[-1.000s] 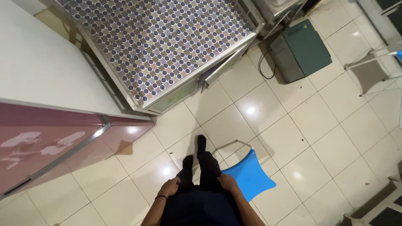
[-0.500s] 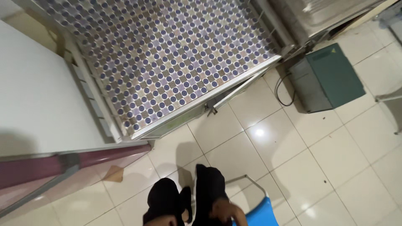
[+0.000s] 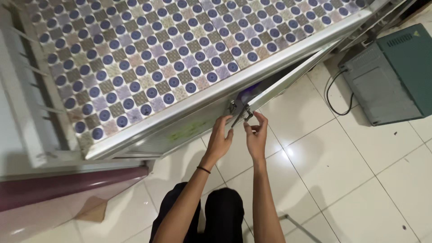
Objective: The person retrieves stacks of clear plastic containers from a cabinet and places them on a tiled countertop. They then open a purple container, separate its lid, and handle a clear rectangular container, pressing its edges.
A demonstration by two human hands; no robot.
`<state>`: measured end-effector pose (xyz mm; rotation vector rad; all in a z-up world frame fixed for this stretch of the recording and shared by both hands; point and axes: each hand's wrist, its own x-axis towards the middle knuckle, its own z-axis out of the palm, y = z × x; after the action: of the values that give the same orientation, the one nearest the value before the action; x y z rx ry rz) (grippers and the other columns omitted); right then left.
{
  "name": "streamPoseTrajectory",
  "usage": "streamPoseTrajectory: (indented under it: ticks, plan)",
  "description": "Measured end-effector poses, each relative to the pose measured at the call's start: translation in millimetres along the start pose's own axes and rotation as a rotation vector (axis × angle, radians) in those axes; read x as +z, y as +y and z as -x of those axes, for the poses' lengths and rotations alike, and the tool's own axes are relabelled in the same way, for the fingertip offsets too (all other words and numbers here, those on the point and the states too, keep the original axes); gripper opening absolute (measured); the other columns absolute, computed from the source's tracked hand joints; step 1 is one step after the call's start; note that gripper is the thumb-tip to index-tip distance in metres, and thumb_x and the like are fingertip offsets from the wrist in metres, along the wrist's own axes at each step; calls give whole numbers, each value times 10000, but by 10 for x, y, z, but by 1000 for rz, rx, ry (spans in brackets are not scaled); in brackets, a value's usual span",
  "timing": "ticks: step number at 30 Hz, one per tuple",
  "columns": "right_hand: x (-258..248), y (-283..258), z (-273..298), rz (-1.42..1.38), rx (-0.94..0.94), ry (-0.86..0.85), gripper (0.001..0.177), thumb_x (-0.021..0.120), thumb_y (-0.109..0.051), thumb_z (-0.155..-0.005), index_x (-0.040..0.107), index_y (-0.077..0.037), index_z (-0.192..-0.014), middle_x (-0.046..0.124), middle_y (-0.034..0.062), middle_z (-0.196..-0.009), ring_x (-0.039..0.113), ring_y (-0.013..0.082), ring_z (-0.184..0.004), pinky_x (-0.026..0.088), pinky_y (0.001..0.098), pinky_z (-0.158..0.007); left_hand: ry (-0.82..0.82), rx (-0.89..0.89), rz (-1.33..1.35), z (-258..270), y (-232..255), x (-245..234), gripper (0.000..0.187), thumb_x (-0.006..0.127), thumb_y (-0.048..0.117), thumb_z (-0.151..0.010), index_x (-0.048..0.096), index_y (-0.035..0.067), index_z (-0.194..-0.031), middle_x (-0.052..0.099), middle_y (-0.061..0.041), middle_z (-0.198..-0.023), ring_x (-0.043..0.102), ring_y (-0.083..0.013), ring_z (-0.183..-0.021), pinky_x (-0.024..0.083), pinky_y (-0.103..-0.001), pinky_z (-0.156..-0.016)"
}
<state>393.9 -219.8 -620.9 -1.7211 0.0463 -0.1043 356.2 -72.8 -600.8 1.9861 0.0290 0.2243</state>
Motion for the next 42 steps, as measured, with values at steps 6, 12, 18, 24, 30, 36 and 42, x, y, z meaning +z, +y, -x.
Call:
streamPoseTrajectory:
  ticks: [6,12,18,24,30,36,42]
  plan:
    - [3,98,55,135,-115,134,661,772,-195,-912,406,-40,-1440,600,148,-1161,595,151,-816,522,295,-656,36,177,109,-167,-387,233,573,641,49,-941,397,65,-1459,523,-238,-1424,525,-417,-1342,436,-461,-1110]
    - [-694,356,309,164,-193,425,598,776,-247,-988,431,-51,-1435,660,100,-1019,606,146,-834,509,283,-751,29,169,137,-181,-534,325,560,678,129,-954,383,71,-1426,551,-243,-1382,573,-409,-1282,484,-454,-1033]
    - [-1289,580,439,162,-195,850,739,788,-203,-979,240,-2,-1432,429,131,-1265,588,172,-920,528,304,-699,48,317,128,-133,-475,343,574,726,171,-928,402,60,-1388,610,-235,-1282,612,-405,-1221,496,-465,-1024]
    - [-1188,575,595,228,-386,897,456,684,-71,-1044,405,-3,-1398,518,155,-1212,558,196,-1010,490,314,-791,-71,284,200,358,-383,423,527,665,293,-997,406,46,-1383,647,-213,-1270,660,-370,-1197,531,-447,-1013]
    - [-747,47,538,-78,-190,191,159,599,-118,-1059,635,24,-1120,725,114,-992,677,172,-907,536,292,-832,-192,15,134,1074,-41,175,504,510,515,-1018,521,39,-1184,690,-229,-1175,666,-404,-1186,525,-459,-967]
    - [-619,-314,1076,-163,331,-244,285,590,-189,-1024,738,54,-1003,798,142,-940,743,218,-849,590,329,-795,-203,-371,293,1764,670,-161,512,469,438,-1007,540,39,-1320,701,-185,-1209,662,-329,-1168,501,-426,-960]
    - [-661,-379,2134,-169,532,-205,179,624,-100,-978,715,37,-1047,774,139,-905,710,200,-818,588,345,-732,-90,-751,152,2237,1241,-620,414,621,456,-965,732,58,-1002,771,-94,-758,763,-217,-679,571,-369,-639]
